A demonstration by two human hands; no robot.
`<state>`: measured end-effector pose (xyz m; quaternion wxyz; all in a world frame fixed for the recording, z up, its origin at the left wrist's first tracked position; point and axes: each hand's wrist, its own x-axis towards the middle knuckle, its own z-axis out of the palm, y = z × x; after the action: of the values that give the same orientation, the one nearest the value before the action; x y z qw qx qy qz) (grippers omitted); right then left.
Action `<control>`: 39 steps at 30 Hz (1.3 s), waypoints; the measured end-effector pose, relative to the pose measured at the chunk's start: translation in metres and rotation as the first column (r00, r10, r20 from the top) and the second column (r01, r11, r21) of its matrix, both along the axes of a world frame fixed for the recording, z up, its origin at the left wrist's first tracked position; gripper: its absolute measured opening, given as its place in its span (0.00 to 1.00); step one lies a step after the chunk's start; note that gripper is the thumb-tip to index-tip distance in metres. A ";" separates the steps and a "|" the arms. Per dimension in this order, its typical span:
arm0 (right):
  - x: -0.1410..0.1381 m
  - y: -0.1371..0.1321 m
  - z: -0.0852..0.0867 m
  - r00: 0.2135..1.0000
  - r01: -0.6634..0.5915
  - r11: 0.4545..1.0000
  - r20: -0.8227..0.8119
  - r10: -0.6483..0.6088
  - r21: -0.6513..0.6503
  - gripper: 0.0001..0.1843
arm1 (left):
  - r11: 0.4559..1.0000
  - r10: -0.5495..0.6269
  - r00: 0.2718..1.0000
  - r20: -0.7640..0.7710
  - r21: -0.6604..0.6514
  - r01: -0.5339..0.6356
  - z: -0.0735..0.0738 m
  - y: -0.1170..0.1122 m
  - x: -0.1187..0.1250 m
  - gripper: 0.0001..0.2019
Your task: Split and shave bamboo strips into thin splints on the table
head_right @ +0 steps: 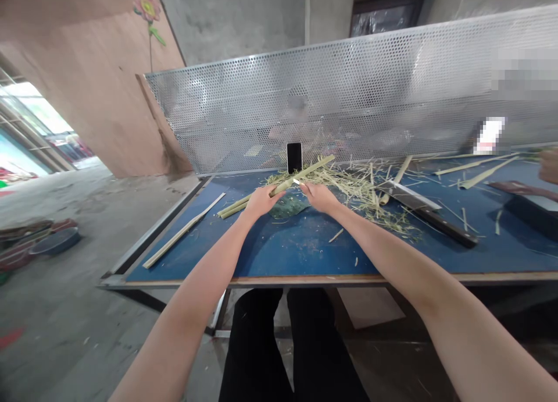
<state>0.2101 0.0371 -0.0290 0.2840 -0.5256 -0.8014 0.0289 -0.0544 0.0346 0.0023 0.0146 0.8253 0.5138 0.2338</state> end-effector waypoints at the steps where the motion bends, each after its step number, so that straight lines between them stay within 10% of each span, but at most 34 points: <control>1: -0.002 -0.001 0.000 1.000 0.008 1.000 0.026 -0.008 -0.013 0.33 | 1.000 -0.011 1.000 0.004 0.003 0.011 0.000 -0.001 0.001 0.28; 15: -0.006 -0.003 0.002 0.988 0.071 0.997 0.138 -0.066 -0.034 0.36 | 0.998 -0.067 0.997 0.037 0.011 0.067 -0.004 0.001 0.001 0.28; 27: 0.035 0.022 -0.007 0.922 0.324 0.937 -0.266 -0.282 0.130 0.45 | 0.997 -0.061 0.998 0.017 -0.042 0.061 -0.007 0.006 -0.006 0.26; 39: -0.017 -0.003 0.002 0.980 0.126 0.992 0.159 -0.120 -0.030 0.32 | 0.993 -0.098 0.995 0.004 -0.065 0.098 -0.008 0.004 -0.001 0.27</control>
<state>0.1929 0.0336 -0.0270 0.2108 -0.5804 -0.7864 -0.0140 -0.0554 0.0390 -0.0060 0.0531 0.8486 0.4798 0.2165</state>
